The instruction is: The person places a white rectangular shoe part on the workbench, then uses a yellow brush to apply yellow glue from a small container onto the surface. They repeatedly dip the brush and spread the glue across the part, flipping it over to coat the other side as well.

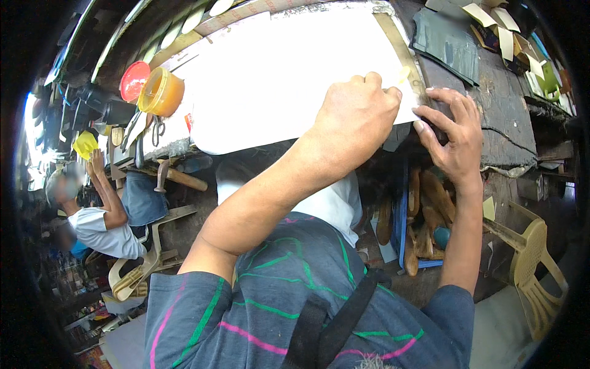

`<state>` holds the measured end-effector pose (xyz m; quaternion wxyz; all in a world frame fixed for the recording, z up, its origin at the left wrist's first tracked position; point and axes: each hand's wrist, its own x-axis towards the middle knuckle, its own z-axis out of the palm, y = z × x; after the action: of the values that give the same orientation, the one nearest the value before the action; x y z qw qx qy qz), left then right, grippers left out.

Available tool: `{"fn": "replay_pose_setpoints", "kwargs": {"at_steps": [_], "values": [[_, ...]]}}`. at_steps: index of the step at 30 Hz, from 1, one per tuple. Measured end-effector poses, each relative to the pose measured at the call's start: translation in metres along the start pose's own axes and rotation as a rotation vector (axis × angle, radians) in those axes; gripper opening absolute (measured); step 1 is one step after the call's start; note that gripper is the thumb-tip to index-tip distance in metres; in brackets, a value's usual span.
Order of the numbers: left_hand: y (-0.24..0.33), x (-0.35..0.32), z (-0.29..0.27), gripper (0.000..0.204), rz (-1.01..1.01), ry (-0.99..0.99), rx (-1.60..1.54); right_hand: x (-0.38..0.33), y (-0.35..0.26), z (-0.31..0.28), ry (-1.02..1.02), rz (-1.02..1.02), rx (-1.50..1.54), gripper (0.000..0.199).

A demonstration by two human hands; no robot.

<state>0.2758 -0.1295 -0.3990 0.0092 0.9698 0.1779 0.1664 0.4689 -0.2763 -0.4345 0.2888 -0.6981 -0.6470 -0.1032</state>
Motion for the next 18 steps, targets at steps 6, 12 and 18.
{"fn": "replay_pose_setpoints", "kwargs": {"at_steps": [6,12,18], "values": [[-0.047,-0.016,-0.037,0.021,-0.23,-0.04,-0.488,-0.002,0.001,0.0,0.021,0.004,0.008,0.021],[-0.088,-0.019,-0.037,0.023,-0.304,-0.117,0.264,-0.001,0.001,0.0,0.017,0.008,0.031,0.02],[-0.057,0.003,-0.003,0.02,-0.099,-0.094,0.117,0.0,0.0,-0.001,0.017,0.017,0.025,0.019]]}}
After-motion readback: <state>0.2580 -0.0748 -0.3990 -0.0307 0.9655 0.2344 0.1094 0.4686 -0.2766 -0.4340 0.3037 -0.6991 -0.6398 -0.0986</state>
